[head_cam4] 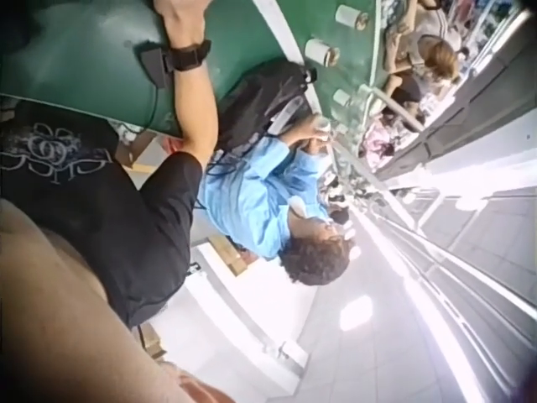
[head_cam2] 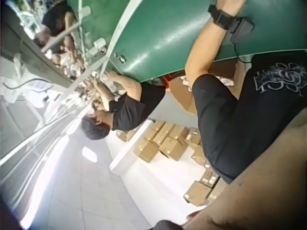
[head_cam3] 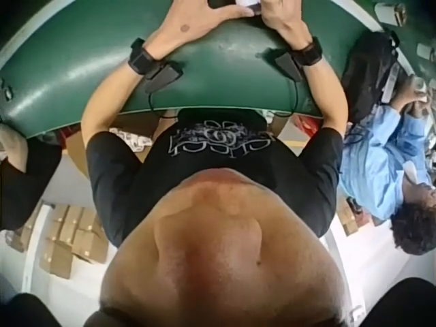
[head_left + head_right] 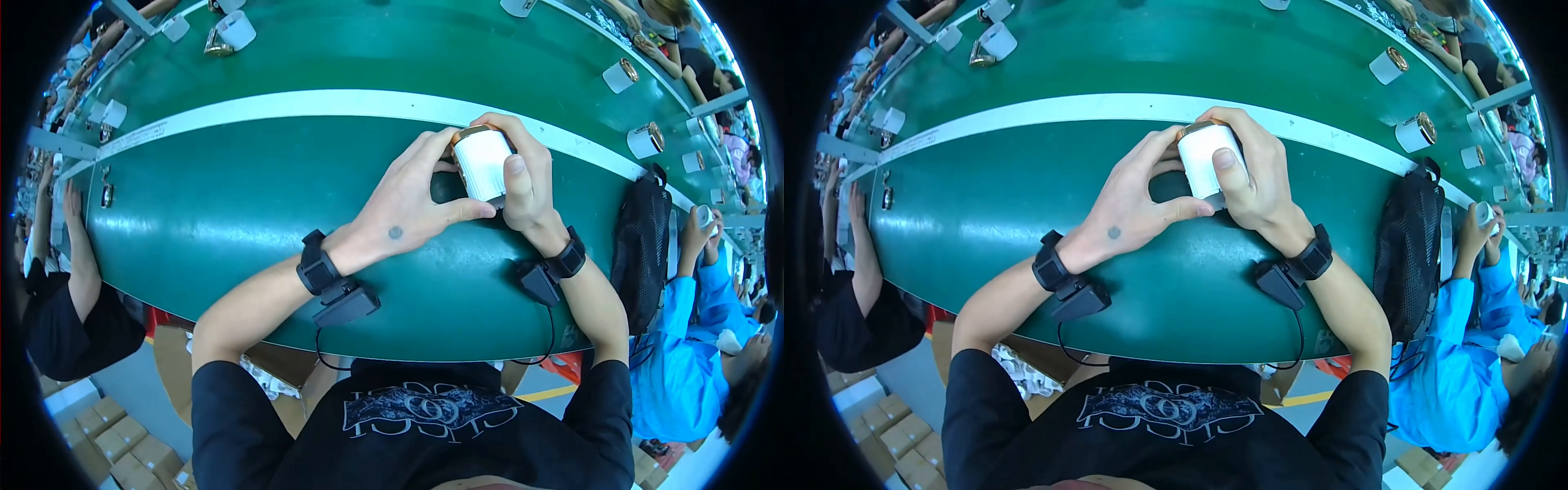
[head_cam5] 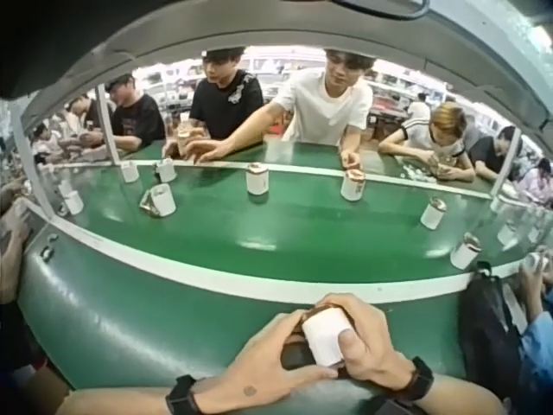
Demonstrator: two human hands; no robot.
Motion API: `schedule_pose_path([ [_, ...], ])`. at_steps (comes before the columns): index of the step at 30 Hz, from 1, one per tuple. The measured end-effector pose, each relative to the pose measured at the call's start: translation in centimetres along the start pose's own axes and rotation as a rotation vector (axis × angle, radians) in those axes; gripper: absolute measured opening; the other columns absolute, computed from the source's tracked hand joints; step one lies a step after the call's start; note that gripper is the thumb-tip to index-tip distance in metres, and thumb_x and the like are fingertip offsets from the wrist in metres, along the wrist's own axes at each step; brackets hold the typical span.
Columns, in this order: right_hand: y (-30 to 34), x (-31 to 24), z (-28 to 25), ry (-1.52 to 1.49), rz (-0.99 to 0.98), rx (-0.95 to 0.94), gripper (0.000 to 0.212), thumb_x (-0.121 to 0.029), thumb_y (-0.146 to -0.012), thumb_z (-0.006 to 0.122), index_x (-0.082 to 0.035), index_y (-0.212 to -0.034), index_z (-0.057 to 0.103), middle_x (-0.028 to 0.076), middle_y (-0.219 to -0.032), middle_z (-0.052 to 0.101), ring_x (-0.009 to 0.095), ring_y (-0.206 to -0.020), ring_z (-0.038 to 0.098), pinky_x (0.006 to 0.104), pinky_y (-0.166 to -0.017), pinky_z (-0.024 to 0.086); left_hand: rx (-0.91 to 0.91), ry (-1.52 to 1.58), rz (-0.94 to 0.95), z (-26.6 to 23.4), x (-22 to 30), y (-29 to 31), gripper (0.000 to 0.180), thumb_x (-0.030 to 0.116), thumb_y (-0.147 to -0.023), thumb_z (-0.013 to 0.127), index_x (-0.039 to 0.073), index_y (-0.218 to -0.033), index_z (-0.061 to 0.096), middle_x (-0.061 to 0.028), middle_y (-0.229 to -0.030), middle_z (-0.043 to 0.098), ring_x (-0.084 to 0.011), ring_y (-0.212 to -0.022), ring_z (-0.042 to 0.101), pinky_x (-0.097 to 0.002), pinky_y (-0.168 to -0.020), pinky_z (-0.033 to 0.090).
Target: The person picks up a white container and a gold lid, fits the lid onto the container, and places the assembled unit onto the conveyor belt. This process is repeated several times as the person continues to assemble and set down the units.
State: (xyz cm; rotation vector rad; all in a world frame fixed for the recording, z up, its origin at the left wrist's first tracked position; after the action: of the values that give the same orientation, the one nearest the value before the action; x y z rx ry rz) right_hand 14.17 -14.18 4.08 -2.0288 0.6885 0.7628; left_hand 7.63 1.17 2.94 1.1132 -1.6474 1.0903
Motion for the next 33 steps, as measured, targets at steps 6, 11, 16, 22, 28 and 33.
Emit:
schedule_pose_path([
  [6,-0.3,0.0,0.0,0.005,0.045,-0.139,0.056,-0.049,-0.102,0.048,0.0,-0.124,0.061,0.02,-0.107,0.069,0.034,-0.094,0.07,0.0378,-0.081,0.054,0.011,0.021,-0.073,0.0,-0.3,-0.1,0.086,0.019,-0.079,0.09,-0.004,-0.146,0.041,-0.0184,-0.133,0.054,-0.0311,-0.124,0.063,-0.0404,-0.101,0.055],
  [11,-1.0,0.1,0.0,0.082,0.014,-0.046,0.063,-0.055,-0.103,0.045,0.0,-0.134,0.056,0.021,-0.126,0.062,0.03,-0.114,0.064,0.0345,-0.091,0.051,0.095,-0.122,0.148,-2.0,-0.7,-2.1,0.084,0.012,-0.077,0.09,-0.002,-0.145,0.043,-0.018,-0.136,0.053,-0.029,-0.118,0.066,-0.0407,-0.098,0.057],
  [16,-0.6,2.0,0.7,0.228,0.177,-0.007,0.049,-0.032,-0.101,0.062,-0.003,-0.139,0.052,0.021,-0.14,0.052,0.034,-0.126,0.056,0.0404,-0.101,0.048,0.476,-0.669,0.258,-11.0,-2.9,-7.2,0.079,0.011,-0.073,0.091,0.001,-0.138,0.048,-0.0177,-0.138,0.05,-0.0314,-0.105,0.067,-0.04,-0.087,0.06],
  [22,-0.6,1.5,0.9,0.36,0.101,-0.139,0.044,-0.023,-0.095,0.069,-0.004,-0.133,0.057,0.017,-0.136,0.053,0.037,-0.127,0.054,0.0432,-0.106,0.046,0.555,-1.142,0.219,-15.2,-4.3,-9.4,0.064,0.021,-0.077,0.088,0.004,-0.129,0.054,-0.0171,-0.135,0.052,-0.0363,-0.105,0.062,-0.0441,-0.084,0.056],
  [28,-0.5,1.8,0.8,0.426,0.047,-0.177,0.038,-0.022,-0.094,0.07,-0.005,-0.126,0.061,0.015,-0.134,0.054,0.035,-0.126,0.054,0.0428,-0.105,0.046,0.481,-1.158,0.433,-14.4,-3.7,-9.5,0.045,0.026,-0.085,0.082,0.008,-0.12,0.06,-0.0152,-0.127,0.057,-0.0352,-0.111,0.06,-0.0442,-0.089,0.052],
  [33,-0.2,2.1,0.6,0.436,0.027,-0.149,0.035,-0.021,-0.093,0.071,-0.005,-0.122,0.062,0.015,-0.131,0.054,0.035,-0.125,0.054,0.043,-0.105,0.046,1.106,-1.129,0.217,-24.8,-6.7,-7.7,0.054,0.032,-0.09,0.075,-0.002,-0.129,0.059,-0.0251,-0.132,0.058,-0.0411,-0.12,0.056,-0.0507,-0.102,0.045],
])
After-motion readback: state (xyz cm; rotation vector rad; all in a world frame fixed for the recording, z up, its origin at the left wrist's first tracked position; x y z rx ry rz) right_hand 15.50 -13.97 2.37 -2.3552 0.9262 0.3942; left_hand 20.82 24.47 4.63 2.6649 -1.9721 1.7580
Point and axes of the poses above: each hand's wrist, its own y-axis away from the middle knuckle, its own z-axis out of the palm, x = y × z, the point moved 5 cm from there along -y, towards the middle knuckle
